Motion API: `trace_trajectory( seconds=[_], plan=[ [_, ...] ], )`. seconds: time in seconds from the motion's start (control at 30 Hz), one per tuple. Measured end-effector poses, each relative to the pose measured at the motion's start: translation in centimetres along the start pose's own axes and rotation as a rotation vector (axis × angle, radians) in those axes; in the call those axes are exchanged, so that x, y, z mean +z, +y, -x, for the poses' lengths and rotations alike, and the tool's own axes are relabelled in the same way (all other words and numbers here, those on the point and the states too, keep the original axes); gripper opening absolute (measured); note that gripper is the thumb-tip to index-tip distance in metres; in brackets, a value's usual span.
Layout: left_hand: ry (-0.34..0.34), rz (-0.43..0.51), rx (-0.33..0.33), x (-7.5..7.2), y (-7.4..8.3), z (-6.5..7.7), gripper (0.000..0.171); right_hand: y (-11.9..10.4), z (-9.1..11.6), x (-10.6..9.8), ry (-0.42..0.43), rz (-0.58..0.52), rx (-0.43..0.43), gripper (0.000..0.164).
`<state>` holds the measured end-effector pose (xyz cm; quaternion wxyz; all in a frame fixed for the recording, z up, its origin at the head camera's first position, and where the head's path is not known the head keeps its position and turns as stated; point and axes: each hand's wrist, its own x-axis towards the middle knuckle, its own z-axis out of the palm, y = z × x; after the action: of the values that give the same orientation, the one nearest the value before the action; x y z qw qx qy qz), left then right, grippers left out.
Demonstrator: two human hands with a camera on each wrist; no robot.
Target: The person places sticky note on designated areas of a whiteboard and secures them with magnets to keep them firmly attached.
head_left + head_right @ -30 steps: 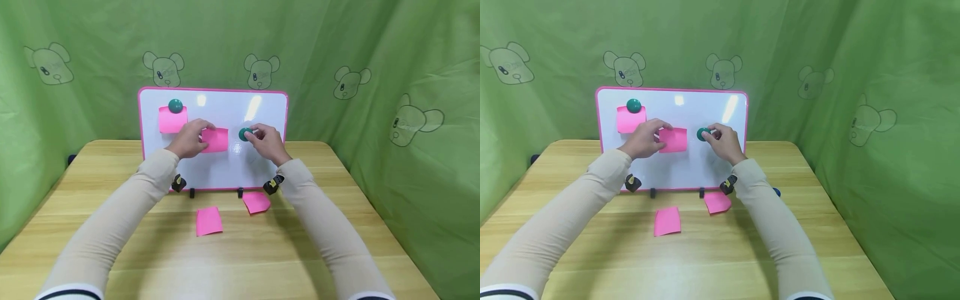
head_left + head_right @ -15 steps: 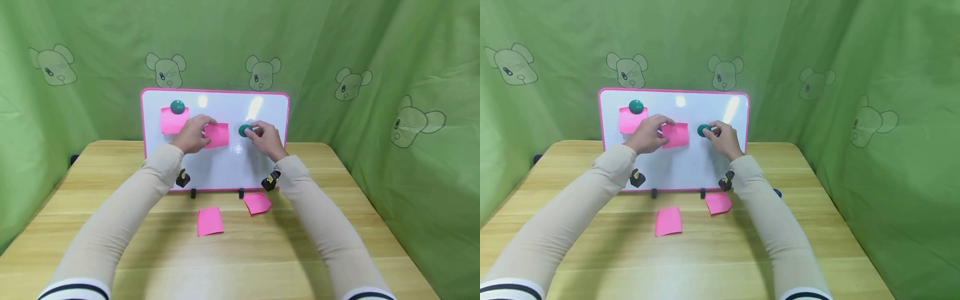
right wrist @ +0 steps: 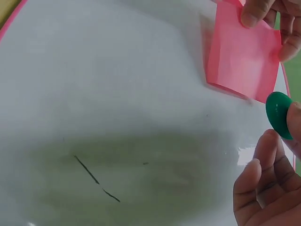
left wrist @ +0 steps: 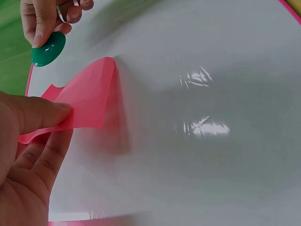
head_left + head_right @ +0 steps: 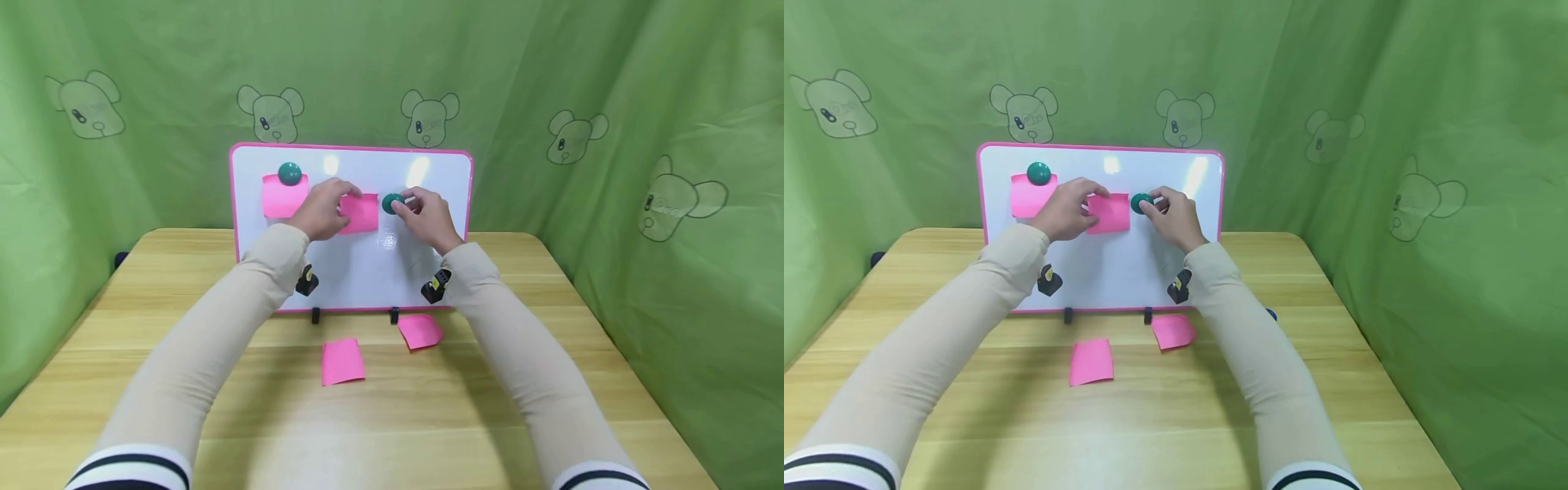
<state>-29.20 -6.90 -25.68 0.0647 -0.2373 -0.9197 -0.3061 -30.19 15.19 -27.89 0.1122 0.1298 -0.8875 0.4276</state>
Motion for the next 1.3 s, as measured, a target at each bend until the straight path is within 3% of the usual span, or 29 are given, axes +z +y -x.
trace_trajectory(
  seconds=[0.37,0.5,0.7,1.3],
  plan=[
    [0.013,-0.008,-0.003,0.0,0.0,-1.0,0.043,-0.4,-1.0,-0.1,-0.013,0.042,-0.024,0.027],
    [0.02,-0.012,-0.036,-0.2,-0.2,-1.1,0.041,-0.7,-1.4,0.1,-0.006,0.039,-0.03,0.026],
    [0.053,0.016,-0.091,-0.4,-0.4,-1.5,0.039,-1.2,-2.1,0.4,-0.007,0.039,-0.041,0.027],
    [0.165,0.039,-0.148,-0.3,0.0,-1.9,0.043,-2.4,-3.3,1.6,0.075,-0.025,-0.089,0.024]
  ],
)
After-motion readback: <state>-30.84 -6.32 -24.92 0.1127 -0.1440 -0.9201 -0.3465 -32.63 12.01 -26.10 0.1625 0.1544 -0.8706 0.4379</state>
